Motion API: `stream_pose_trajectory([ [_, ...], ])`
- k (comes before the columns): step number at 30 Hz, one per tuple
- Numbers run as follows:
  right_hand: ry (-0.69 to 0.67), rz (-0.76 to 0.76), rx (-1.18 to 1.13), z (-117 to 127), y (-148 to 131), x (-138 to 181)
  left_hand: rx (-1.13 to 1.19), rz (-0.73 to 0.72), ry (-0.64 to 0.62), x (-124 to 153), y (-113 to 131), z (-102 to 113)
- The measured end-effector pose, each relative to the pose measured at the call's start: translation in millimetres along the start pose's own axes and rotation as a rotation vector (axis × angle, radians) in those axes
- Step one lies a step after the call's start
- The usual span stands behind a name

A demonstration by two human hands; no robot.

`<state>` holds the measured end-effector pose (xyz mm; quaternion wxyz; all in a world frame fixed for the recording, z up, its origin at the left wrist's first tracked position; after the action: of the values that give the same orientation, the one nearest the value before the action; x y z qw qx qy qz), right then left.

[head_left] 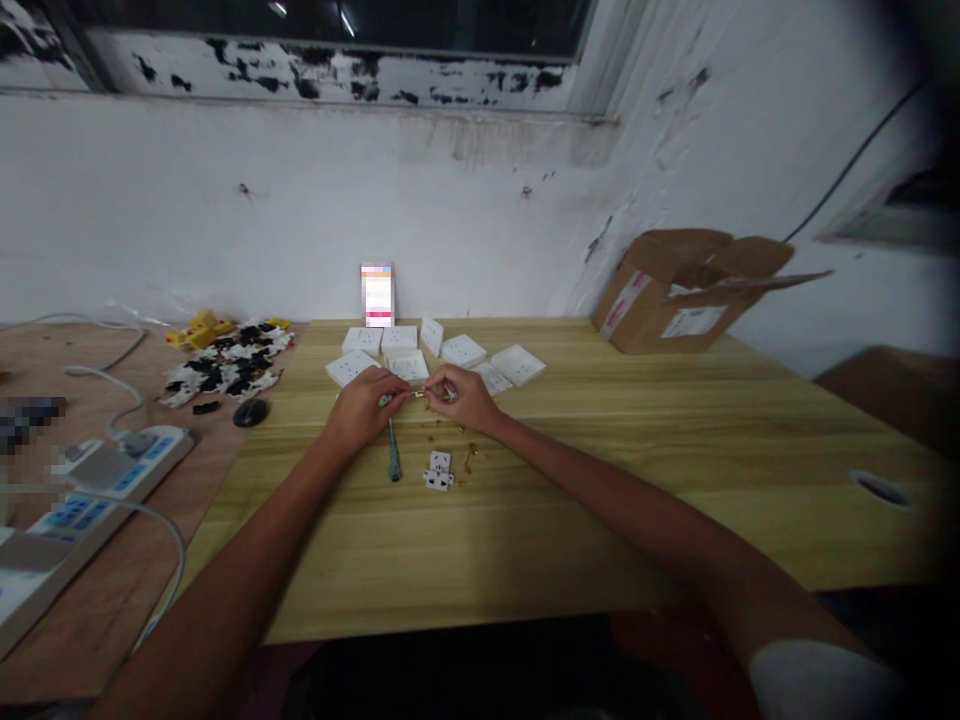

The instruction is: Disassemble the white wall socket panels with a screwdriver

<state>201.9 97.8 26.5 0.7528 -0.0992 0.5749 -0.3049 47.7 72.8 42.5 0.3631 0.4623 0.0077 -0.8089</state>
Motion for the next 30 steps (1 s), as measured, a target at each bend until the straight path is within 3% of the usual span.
stream_pose_trajectory([
  [30,-0.015,0.017,0.054,1.1,-1.7,1.3,0.027,-0.013,0.010,-1.8,1.6,3.9],
])
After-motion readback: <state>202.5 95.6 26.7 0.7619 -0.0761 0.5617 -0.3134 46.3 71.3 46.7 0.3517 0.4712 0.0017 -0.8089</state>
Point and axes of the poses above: each hand's wrist, its own x-axis away from the middle knuckle, its own z-axis out of the back of the hand, y = z × x, the point moved 10 cm from there along -x, towards the middle knuckle, and after that the axes turned 14 degrees about y, right-handed, at the moved point
